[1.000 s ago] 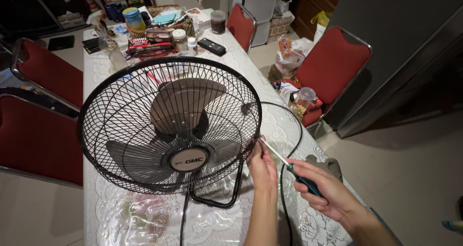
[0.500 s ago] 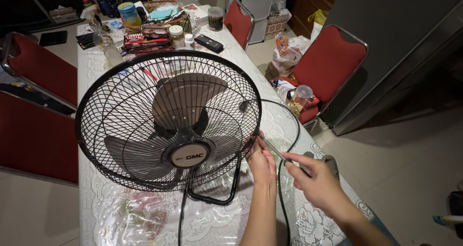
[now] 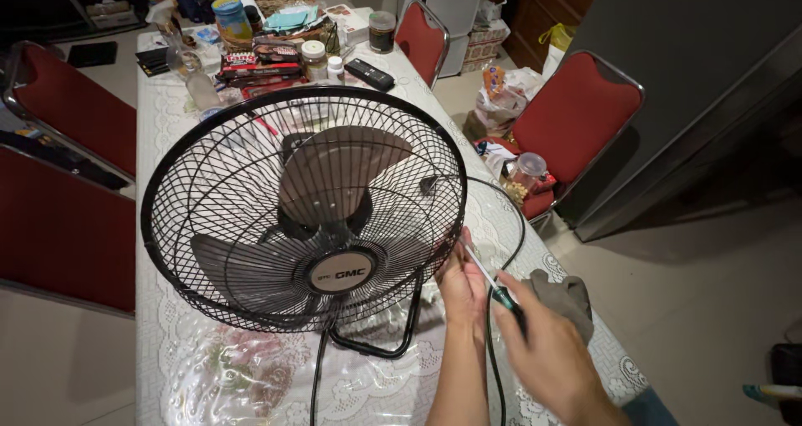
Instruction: The person uses a screwdriver to tighten screws on the base and neck of a table fan placed on a dining table. The person repeatedly adjusts the fan's position and continues to secure the screws throughout the clip.
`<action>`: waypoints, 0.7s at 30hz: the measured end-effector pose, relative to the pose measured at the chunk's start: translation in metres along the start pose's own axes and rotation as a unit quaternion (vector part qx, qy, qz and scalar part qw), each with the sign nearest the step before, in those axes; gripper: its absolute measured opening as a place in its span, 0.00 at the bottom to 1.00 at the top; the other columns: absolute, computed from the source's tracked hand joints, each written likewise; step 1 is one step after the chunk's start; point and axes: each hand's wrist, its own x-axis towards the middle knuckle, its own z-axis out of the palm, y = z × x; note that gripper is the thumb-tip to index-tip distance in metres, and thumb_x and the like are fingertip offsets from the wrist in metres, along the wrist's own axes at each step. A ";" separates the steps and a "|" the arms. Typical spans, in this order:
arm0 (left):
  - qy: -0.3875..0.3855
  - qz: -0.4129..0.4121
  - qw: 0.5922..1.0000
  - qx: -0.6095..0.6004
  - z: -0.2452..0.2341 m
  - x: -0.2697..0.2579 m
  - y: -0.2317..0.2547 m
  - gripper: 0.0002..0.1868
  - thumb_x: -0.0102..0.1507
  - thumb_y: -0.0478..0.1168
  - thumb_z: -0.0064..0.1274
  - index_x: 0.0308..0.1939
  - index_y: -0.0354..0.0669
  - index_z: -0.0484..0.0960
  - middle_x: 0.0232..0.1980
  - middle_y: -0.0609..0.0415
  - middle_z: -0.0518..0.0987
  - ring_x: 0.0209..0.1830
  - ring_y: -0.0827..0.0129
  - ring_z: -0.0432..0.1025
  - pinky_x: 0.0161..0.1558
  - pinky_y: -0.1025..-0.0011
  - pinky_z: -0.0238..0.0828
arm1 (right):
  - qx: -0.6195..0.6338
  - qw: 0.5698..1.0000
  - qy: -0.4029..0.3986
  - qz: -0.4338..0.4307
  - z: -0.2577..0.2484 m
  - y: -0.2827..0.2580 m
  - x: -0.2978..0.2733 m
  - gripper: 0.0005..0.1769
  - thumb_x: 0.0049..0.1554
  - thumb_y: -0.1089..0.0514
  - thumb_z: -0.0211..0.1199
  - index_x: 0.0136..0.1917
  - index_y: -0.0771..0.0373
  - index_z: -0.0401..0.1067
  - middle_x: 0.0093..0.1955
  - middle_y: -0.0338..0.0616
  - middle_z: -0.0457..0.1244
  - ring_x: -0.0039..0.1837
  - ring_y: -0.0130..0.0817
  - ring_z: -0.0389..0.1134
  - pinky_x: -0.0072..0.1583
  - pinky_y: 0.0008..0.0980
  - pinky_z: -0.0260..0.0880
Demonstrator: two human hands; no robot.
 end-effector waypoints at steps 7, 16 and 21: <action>0.011 0.008 1.000 0.004 0.007 -0.006 0.004 0.11 0.66 0.26 0.48 0.51 0.21 0.77 0.55 0.39 0.79 0.56 0.57 0.76 0.63 0.63 0.69 | 0.702 0.573 -0.158 0.392 -0.002 0.036 0.018 0.15 0.64 0.55 0.53 0.55 0.71 0.63 0.39 0.39 0.58 0.31 0.24 0.54 0.33 0.25 0.56; 0.011 0.005 1.000 -0.003 -0.006 0.002 -0.008 0.11 0.66 0.25 0.48 0.52 0.23 0.78 0.57 0.40 0.80 0.56 0.60 0.76 0.63 0.66 0.68 | 0.426 0.863 -0.148 0.226 0.007 0.041 0.027 0.11 0.60 0.56 0.60 0.49 0.67 0.73 0.34 0.41 0.63 0.23 0.24 0.48 0.24 0.27 0.46; -0.022 0.023 0.999 -0.010 -0.008 0.007 -0.010 0.11 0.65 0.25 0.49 0.51 0.24 0.78 0.57 0.42 0.79 0.57 0.61 0.76 0.65 0.64 0.67 | -0.107 0.968 0.142 -0.177 0.007 -0.004 0.010 0.17 0.56 0.54 0.61 0.58 0.59 0.73 0.42 0.43 0.67 0.40 0.46 0.70 0.41 0.44 0.72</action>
